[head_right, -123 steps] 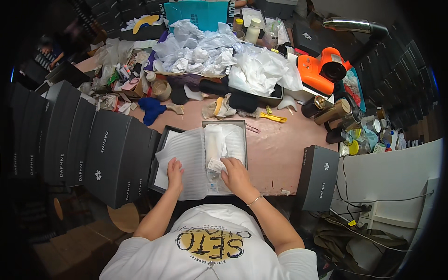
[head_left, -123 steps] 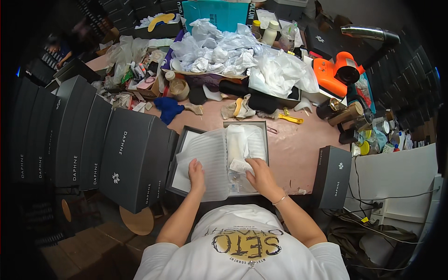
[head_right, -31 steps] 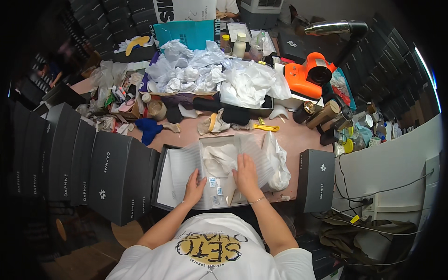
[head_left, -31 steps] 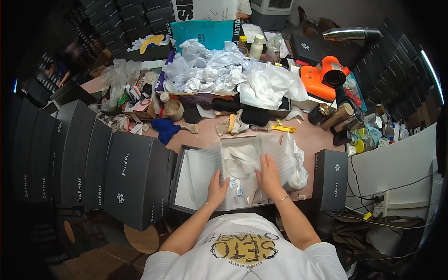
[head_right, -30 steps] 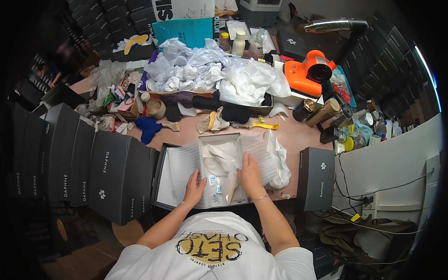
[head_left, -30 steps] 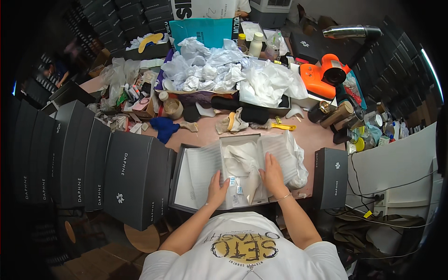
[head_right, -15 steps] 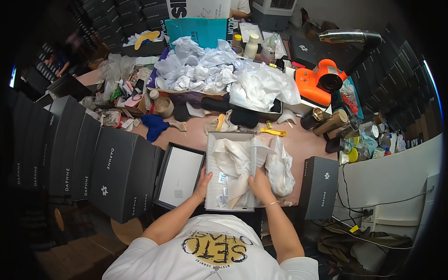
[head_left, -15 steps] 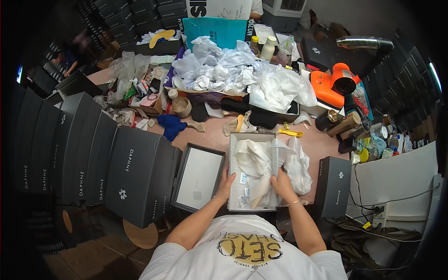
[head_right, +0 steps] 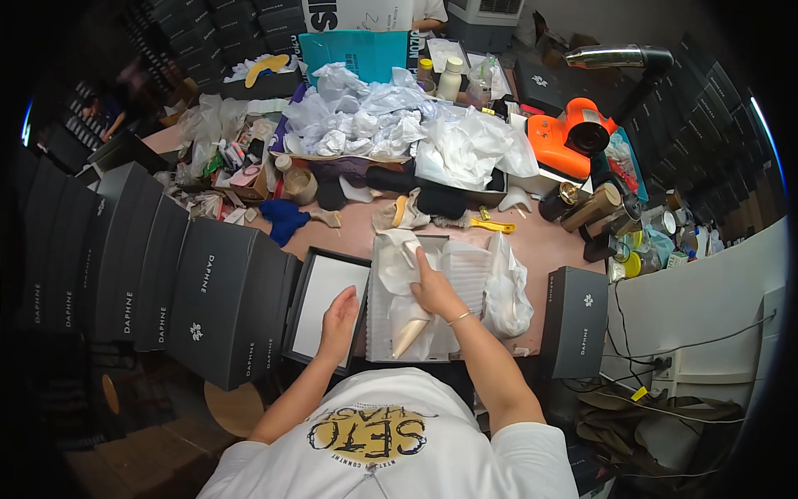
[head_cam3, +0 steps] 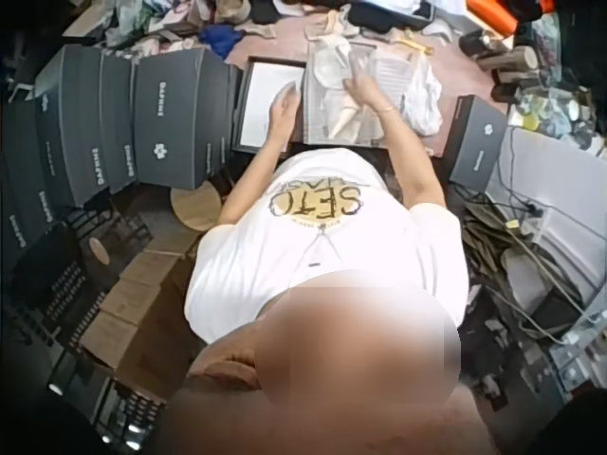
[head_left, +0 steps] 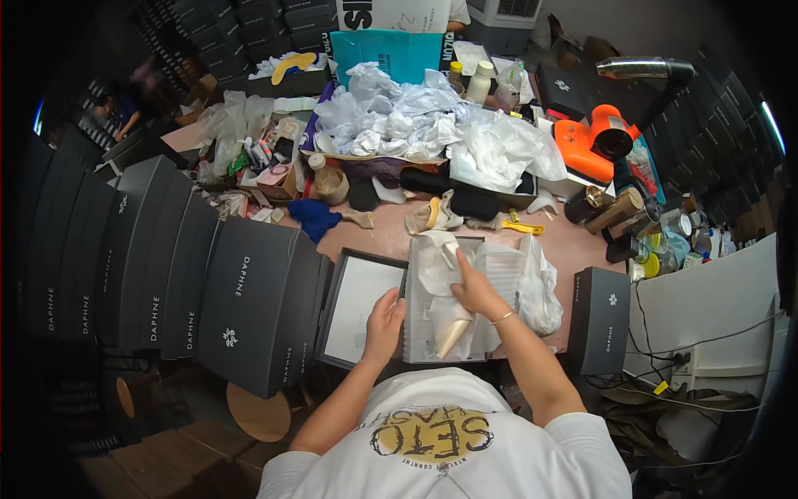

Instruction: Inspecting pairs of high-heeled shoes and packing them into boxes with protective tissue.

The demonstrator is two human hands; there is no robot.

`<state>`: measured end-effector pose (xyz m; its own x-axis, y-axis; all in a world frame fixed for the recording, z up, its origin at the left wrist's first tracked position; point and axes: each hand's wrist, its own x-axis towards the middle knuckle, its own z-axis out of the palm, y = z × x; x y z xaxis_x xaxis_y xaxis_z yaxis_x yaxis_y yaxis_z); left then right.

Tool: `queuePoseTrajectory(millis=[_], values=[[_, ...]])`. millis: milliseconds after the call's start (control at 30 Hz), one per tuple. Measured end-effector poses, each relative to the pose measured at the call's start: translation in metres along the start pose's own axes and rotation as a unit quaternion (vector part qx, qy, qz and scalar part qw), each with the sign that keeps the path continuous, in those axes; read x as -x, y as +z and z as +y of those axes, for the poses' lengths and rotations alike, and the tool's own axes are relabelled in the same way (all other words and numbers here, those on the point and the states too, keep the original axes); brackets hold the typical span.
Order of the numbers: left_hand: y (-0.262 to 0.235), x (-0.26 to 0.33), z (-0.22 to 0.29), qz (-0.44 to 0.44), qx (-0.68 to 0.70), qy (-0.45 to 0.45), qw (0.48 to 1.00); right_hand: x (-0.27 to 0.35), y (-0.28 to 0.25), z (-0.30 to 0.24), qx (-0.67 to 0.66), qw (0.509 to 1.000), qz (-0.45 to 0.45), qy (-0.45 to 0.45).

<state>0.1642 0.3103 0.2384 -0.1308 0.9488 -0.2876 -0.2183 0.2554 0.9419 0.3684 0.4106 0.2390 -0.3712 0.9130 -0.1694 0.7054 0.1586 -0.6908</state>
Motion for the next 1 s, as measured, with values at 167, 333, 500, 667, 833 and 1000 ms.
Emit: queuePoseTrajectory(millis=[167, 333, 500, 667, 833, 1000], values=[[0.034, 0.002, 0.016, -0.201, 0.483, -0.307, 0.795, 0.016, -0.013, -0.054, -0.108, 0.979, 0.148, -0.085], [0.021, -0.004, 0.014, 0.019, 0.286, -0.074, 0.955, 0.068, -0.059, -0.094, -0.221, 0.97, -0.058, 0.081], [0.053, 0.015, 0.036, 0.019, 0.289, 0.035, 0.957, 0.089, -0.003, -0.064, -0.441, 0.894, -0.015, 0.084], [0.003, -0.024, 0.041, -0.114, 0.379, -0.116, 0.911, 0.102, -0.022, -0.05, -0.442, 0.895, -0.059, 0.032], [-0.046, -0.091, 0.021, 0.042, 0.452, 0.026, 0.891, 0.103, -0.029, -0.04, -0.4, 0.915, -0.059, -0.003], [-0.052, -0.042, 0.194, 0.076, 0.238, 0.354, 0.901, 0.09, -0.043, -0.007, -0.29, 0.956, -0.011, 0.035]])
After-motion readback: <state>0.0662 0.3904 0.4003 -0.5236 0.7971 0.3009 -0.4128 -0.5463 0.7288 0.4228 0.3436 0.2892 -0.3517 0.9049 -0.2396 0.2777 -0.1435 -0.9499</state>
